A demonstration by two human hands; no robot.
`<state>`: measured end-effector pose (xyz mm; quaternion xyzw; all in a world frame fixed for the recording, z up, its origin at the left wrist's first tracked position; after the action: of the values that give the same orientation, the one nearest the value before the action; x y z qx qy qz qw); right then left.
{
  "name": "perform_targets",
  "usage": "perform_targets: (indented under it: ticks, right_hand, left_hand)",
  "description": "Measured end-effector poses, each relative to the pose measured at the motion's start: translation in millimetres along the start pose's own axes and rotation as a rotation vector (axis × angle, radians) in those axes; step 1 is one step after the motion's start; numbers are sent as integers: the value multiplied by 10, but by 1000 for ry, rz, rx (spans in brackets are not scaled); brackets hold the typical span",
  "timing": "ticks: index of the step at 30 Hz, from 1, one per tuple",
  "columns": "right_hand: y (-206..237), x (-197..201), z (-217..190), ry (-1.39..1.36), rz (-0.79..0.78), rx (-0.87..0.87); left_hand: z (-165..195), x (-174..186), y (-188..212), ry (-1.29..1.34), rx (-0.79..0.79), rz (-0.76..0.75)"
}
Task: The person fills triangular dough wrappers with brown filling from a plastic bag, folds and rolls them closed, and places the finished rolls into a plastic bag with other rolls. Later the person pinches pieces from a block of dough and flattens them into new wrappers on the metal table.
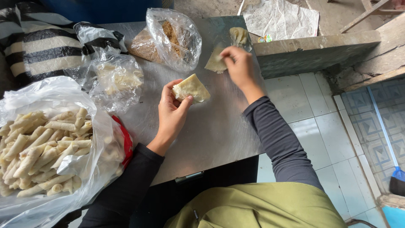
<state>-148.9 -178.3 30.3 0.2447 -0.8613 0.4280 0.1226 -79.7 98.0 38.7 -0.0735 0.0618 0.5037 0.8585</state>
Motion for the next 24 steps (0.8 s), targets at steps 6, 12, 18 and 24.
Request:
perform_targets:
  ticks: [6, 12, 18, 24]
  right_hand:
    - [62, 33, -353, 153, -50, 230]
    - [105, 46, -413, 165, -69, 241]
    - [130, 39, -383, 181, -70, 235]
    - [102, 57, -488, 186, -88, 214]
  left_hand:
    - [11, 8, 7, 13, 2, -1]
    - [24, 2, 17, -7, 1, 0]
    - [54, 4, 20, -28, -15, -8]
    - [24, 8, 29, -45, 9, -25]
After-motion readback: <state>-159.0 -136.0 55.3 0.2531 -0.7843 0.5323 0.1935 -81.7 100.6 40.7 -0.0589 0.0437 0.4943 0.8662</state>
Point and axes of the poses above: each hand's wrist, its own y-axis away from the middle knuckle, its own x-axis out of the back of the hand, z = x × y, the point moved 2 cm from there along -y, towards the middle knuckle, and after that the axes turned 12 degrees about z, right-handed, at the moved point
